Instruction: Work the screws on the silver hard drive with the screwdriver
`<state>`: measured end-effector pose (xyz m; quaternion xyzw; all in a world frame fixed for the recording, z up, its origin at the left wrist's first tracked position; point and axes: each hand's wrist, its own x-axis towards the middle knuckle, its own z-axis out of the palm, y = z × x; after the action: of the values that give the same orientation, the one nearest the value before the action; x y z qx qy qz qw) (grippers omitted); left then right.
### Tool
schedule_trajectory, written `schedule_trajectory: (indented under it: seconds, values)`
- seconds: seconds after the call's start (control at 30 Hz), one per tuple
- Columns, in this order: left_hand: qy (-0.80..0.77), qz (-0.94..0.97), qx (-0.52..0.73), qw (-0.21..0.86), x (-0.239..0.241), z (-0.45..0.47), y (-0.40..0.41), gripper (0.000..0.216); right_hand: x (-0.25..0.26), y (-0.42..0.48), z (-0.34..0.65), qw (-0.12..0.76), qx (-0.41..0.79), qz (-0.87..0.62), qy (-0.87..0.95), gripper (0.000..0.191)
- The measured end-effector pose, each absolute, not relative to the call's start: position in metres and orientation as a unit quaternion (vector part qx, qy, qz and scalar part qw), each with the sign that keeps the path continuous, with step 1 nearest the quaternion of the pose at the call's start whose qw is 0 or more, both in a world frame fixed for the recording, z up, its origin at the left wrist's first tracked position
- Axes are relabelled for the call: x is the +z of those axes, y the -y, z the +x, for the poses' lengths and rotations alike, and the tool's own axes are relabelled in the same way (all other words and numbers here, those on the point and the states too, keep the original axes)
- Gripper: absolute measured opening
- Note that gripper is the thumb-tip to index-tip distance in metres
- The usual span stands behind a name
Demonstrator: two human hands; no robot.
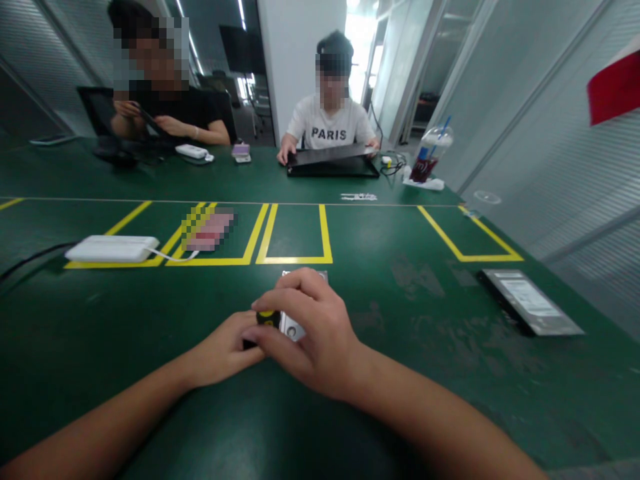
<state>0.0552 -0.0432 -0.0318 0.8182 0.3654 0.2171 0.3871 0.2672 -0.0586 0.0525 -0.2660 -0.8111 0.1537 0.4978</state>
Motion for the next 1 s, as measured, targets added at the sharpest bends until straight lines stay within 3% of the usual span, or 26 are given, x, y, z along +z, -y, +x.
schedule_trajectory:
  seconds: [1.0]
  values:
    - [-0.374, 0.812, 0.209, 0.396, -0.0351, 0.0557, 0.0421, 0.005, 0.0509, 0.0558, 0.2679, 0.503, 0.174, -0.231, 0.815, 0.029]
